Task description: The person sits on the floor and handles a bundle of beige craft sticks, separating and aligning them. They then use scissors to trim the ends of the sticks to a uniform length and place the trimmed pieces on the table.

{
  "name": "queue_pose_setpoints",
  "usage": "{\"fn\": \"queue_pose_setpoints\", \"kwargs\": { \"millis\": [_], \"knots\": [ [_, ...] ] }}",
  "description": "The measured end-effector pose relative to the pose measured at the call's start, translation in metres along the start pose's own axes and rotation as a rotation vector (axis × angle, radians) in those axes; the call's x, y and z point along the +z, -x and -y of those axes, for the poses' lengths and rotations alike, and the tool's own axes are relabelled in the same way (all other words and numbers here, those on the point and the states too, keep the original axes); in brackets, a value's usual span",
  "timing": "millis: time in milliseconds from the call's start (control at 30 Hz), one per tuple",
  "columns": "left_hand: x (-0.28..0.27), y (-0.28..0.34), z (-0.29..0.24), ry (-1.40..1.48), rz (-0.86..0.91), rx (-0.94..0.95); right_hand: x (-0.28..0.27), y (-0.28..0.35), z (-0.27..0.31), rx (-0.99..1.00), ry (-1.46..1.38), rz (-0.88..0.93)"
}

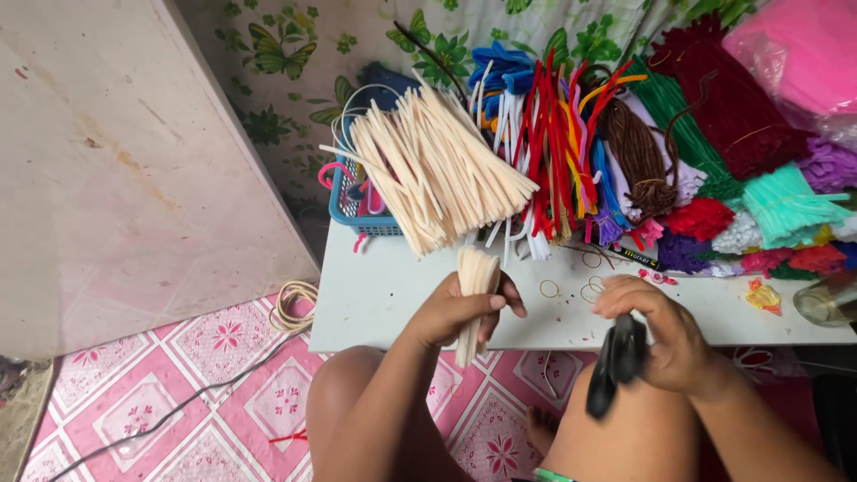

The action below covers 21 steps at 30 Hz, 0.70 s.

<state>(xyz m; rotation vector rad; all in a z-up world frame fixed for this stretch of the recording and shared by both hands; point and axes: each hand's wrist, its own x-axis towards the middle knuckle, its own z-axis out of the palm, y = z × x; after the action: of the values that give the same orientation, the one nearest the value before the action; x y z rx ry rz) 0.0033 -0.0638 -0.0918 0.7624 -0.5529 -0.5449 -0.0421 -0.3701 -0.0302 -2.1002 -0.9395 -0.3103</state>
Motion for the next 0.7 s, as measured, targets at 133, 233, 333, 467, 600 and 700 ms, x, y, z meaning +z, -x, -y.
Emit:
{"fn": "queue_pose_setpoints", "kwargs": {
  "millis": [133, 233, 333, 467, 600, 700],
  "knots": [
    [0.011, -0.003, 0.012, 0.045, -0.072, -0.021, 0.037, -0.053, 0.038, -0.383, -0.126, -0.1],
    [0.017, -0.002, 0.01, 0.12, -0.17, 0.022, 0.071, -0.066, 0.044, -0.412, -0.08, -0.177],
    [0.015, -0.001, 0.012, 0.28, -0.179, 0.121, 0.089, -0.064, 0.046, -0.369, 0.046, -0.239],
    [0.02, -0.003, 0.01, 0.287, -0.288, 0.161, 0.103, -0.031, 0.0, -0.292, 0.149, -0.181],
    [0.022, 0.002, -0.007, 0.146, -0.374, 0.197, 0.112, 0.012, -0.031, 0.273, -0.47, -0.293],
    [0.022, 0.005, -0.017, -0.095, -0.414, 0.207, 0.115, 0.042, -0.04, 0.641, -0.924, -0.216]
  ]
}}
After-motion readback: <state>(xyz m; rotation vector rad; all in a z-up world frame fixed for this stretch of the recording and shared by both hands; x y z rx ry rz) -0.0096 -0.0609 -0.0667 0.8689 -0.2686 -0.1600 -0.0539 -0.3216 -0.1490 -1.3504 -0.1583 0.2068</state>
